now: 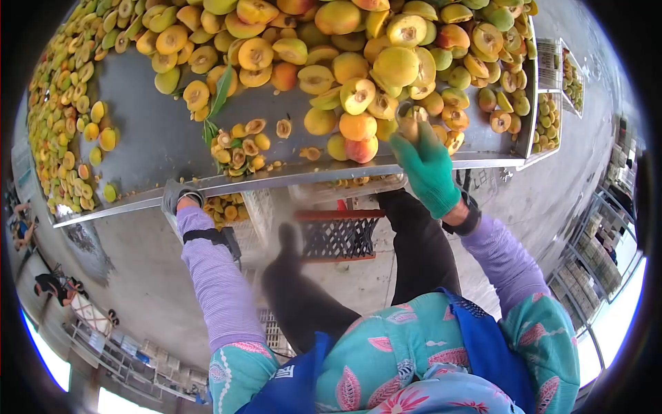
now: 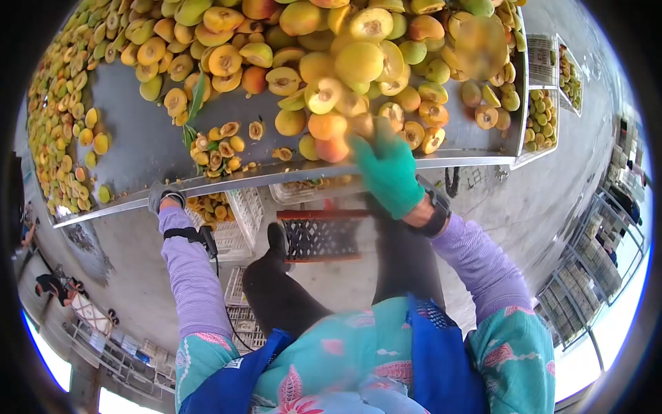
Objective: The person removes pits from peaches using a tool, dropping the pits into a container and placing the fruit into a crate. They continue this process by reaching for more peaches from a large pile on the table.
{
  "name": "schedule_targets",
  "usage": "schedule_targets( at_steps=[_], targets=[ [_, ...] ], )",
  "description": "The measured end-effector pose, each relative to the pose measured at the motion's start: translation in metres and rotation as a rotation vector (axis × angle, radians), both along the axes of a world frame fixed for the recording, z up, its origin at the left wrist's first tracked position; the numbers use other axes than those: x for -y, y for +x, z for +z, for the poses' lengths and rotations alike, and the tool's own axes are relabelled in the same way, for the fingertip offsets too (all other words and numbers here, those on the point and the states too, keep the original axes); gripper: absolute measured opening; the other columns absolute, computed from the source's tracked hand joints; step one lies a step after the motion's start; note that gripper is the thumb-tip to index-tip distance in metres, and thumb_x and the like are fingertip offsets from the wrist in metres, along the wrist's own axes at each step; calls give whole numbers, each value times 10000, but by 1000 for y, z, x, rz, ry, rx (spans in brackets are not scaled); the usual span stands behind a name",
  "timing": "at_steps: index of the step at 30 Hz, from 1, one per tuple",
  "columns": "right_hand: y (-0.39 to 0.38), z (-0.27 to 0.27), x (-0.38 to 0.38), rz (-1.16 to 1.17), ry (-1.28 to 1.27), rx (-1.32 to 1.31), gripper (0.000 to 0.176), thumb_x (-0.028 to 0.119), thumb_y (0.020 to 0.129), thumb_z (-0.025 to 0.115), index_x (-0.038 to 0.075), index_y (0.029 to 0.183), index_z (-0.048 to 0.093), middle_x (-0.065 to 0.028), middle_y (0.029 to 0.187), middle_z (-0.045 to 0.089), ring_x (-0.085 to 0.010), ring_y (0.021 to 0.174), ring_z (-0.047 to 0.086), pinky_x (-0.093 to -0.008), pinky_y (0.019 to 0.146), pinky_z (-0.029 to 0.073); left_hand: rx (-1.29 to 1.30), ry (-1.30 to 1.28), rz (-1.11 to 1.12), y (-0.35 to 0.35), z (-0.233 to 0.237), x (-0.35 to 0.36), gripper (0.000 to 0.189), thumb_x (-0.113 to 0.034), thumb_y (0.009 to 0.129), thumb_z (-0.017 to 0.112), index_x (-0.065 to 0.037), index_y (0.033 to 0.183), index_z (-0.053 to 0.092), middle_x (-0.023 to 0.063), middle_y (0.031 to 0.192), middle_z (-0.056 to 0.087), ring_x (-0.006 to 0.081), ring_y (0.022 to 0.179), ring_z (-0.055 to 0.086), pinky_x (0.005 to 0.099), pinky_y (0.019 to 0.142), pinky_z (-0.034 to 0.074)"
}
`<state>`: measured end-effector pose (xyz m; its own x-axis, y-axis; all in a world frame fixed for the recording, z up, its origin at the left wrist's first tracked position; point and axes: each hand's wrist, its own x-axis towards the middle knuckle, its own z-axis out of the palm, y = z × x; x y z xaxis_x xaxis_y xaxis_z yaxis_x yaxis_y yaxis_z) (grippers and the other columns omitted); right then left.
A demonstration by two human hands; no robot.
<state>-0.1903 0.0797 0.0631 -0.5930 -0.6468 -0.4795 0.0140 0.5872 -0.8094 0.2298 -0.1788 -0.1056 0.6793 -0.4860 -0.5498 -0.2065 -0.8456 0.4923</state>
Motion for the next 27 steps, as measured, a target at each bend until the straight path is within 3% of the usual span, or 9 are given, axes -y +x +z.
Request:
schedule_targets(
  at_steps=[5,9,10,17,18,20,22,26,27],
  targets=[
    [1,-37,7,-84,-19,137,184,186,916,628,26,952,543,15,706,531,-54,604,491,-230,516,401,-61,-113,51,8,0,-4,374,-307,819,658,-51,1091,670,90,1066,675,208,943,632,368,801,510],
    [4,-33,55,-5,-49,140,273,269,880,642,26,934,528,-93,669,538,-140,608,523,-346,548,435,-104,-145,78,9,-2,-13,391,-336,841,623,-72,1128,656,90,1115,663,214,1001,624,368,820,510],
    [4,-32,66,54,-67,-7,275,279,884,634,29,935,530,-99,671,550,-165,616,562,-355,545,444,-121,-161,84,10,-3,-14,395,-343,847,614,-78,1137,653,90,1128,659,215,1015,622,368,824,511],
    [-10,-1,128,133,-367,57,243,276,912,632,45,936,562,22,673,515,-64,609,493,-247,538,411,-242,-185,137,7,-10,-8,428,-394,886,552,-115,1200,630,90,1214,638,225,1117,608,369,858,512],
    [-15,-7,131,129,-375,97,349,353,879,631,36,1022,597,-91,720,606,-154,666,608,-317,608,492,-186,-173,26,5,-7,-5,433,-401,891,543,-120,1210,627,90,1227,635,226,1131,606,369,863,512],
    [-28,-20,131,201,-443,-139,359,370,880,635,24,971,614,-71,736,623,-135,711,617,-317,639,486,672,31,-860,6,1,-10,346,-307,820,661,-52,1053,677,101,1041,676,227,932,638,351,778,520],
    [-31,-18,121,228,-510,-193,369,371,882,636,7,940,618,-47,720,613,-130,709,608,-318,640,479,1089,236,-1228,16,-8,-9,346,-276,742,764,-41,988,700,138,989,708,269,925,678,351,746,525],
    [-26,-22,75,227,-540,-225,373,364,878,650,1,951,609,-16,675,581,-95,601,565,-266,549,466,1020,167,-1126,-15,25,-25,318,-296,839,647,-38,1025,662,174,1044,681,282,957,668,372,744,525],
    [-23,-21,58,198,-533,-219,367,362,879,652,5,949,605,-10,669,575,-84,580,556,-252,525,459,753,-43,-867,-9,6,-15,332,-316,853,615,-33,1019,665,172,1027,685,286,925,669,382,743,524]
  ],
)
